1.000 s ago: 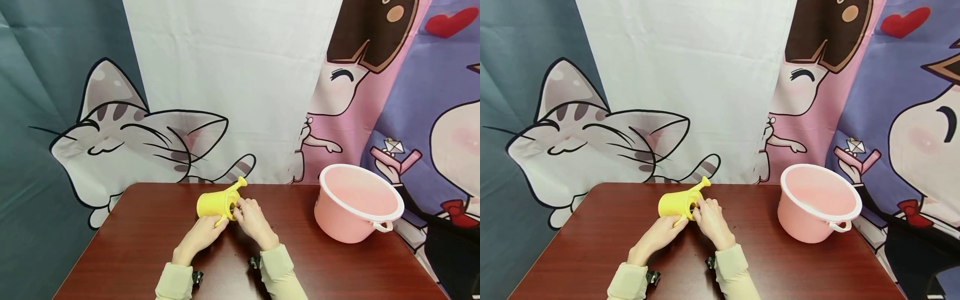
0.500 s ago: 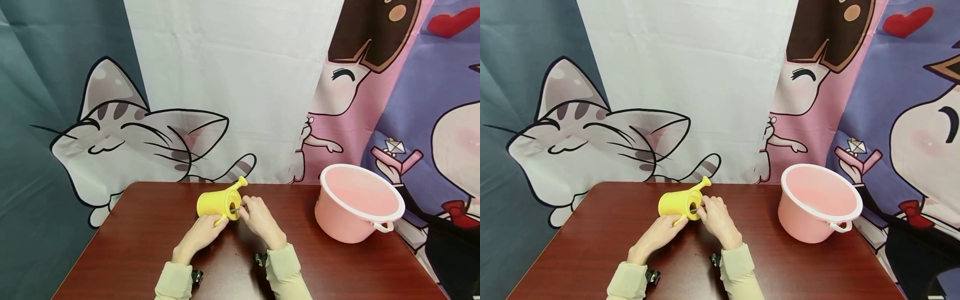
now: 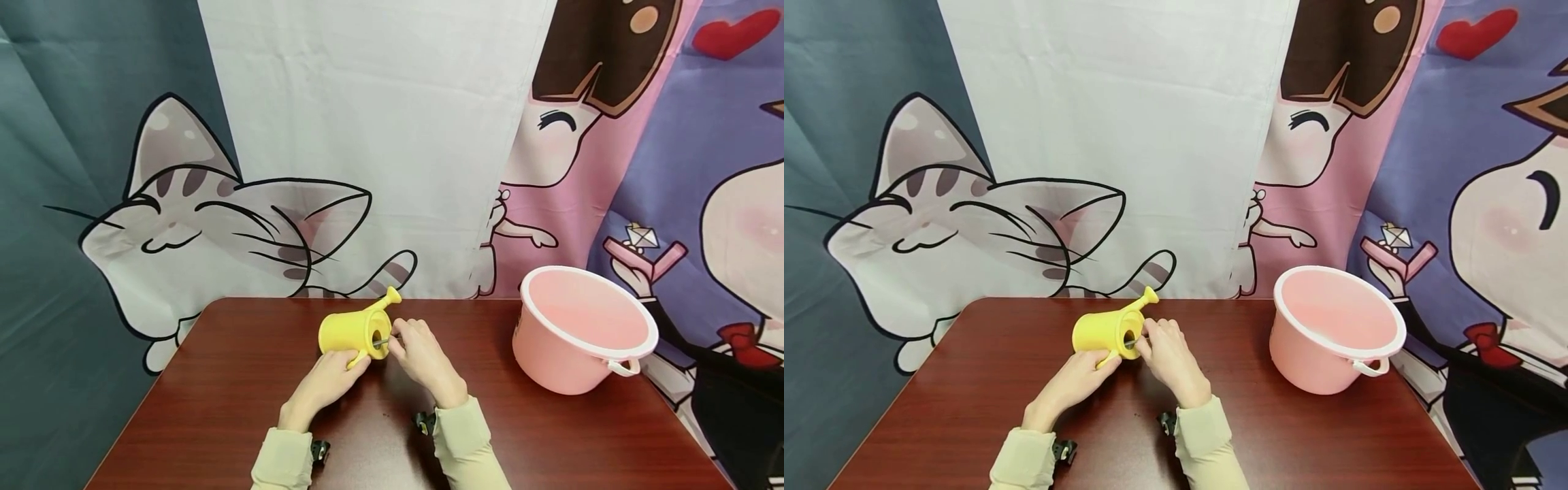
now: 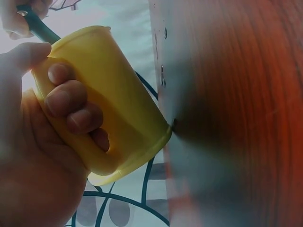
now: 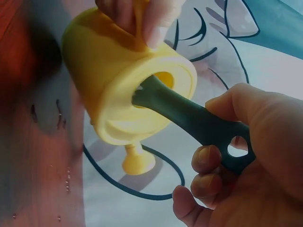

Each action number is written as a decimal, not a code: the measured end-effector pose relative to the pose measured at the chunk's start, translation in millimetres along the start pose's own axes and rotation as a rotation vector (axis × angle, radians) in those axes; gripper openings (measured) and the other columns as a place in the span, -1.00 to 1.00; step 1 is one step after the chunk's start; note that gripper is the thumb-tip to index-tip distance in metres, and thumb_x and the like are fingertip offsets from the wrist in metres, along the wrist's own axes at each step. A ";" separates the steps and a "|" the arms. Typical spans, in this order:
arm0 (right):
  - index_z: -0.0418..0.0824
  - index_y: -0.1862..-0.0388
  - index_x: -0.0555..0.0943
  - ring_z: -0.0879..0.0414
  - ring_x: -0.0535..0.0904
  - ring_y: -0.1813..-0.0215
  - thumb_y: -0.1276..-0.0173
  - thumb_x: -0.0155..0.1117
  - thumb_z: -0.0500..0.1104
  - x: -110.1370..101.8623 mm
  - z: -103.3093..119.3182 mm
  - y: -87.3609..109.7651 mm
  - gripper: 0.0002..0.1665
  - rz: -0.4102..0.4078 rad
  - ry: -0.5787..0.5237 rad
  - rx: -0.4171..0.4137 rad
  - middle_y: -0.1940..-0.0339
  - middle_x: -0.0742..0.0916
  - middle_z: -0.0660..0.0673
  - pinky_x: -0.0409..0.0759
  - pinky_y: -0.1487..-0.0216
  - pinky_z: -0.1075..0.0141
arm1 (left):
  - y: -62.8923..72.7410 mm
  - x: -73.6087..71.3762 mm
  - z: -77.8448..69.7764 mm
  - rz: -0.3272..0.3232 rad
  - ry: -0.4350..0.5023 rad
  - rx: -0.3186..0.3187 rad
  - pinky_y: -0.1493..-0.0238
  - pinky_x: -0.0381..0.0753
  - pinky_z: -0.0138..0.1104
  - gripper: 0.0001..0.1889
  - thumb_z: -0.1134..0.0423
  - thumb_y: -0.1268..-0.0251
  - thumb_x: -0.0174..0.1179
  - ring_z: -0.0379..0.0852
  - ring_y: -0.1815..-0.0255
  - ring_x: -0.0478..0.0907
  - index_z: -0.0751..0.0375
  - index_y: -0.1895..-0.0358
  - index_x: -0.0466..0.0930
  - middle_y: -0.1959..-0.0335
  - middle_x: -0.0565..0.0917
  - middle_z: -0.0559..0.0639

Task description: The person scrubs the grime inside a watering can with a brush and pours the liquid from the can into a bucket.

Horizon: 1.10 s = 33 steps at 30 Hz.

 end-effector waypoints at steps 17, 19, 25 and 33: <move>-0.17 0.32 0.53 0.00 0.47 0.22 -0.33 0.15 -0.23 35.2 -5.6 -0.9 -0.97 0.026 -0.029 -0.028 0.44 0.54 -0.01 0.48 0.19 0.18 | -1.0 4.4 1.2 -0.023 -0.040 0.004 0.54 0.32 -0.40 -0.59 -0.02 -0.46 0.08 -0.35 0.67 0.22 -0.07 0.64 0.34 0.73 0.22 -0.30; -0.17 0.30 0.53 0.02 0.47 0.22 -0.34 0.15 -0.22 37.8 -6.7 -0.7 -0.96 0.025 -0.034 -0.031 0.43 0.55 -0.01 0.48 0.18 0.19 | -1.2 4.7 0.4 -0.021 -0.044 0.008 0.54 0.32 -0.40 -0.59 -0.01 -0.46 0.08 -0.35 0.67 0.21 -0.07 0.64 0.34 0.73 0.21 -0.30; -0.16 0.32 0.54 0.03 0.47 0.21 -0.32 0.14 -0.21 37.2 -9.8 -1.7 -0.96 0.030 -0.045 -0.015 0.43 0.56 -0.01 0.48 0.18 0.20 | -1.7 3.1 -0.8 -0.016 -0.037 0.010 0.54 0.31 -0.40 -0.59 -0.01 -0.47 0.07 -0.35 0.68 0.20 -0.06 0.63 0.34 0.73 0.21 -0.30; -0.15 0.37 0.52 0.05 0.46 0.26 -0.23 0.19 -0.22 26.6 -7.7 -3.1 -0.98 0.024 -0.024 -0.030 0.49 0.53 0.02 0.47 0.21 0.21 | -0.8 -0.2 -0.5 0.002 0.004 -0.021 0.54 0.31 -0.40 -0.58 -0.07 -0.48 0.03 -0.35 0.67 0.18 -0.06 0.61 0.36 0.71 0.20 -0.30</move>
Point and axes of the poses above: each hand's wrist, its own y-axis away from the middle knuckle, its own x-axis out of the palm, z = x × y, the point moved 6 cm from there along -y, towards the middle knuckle
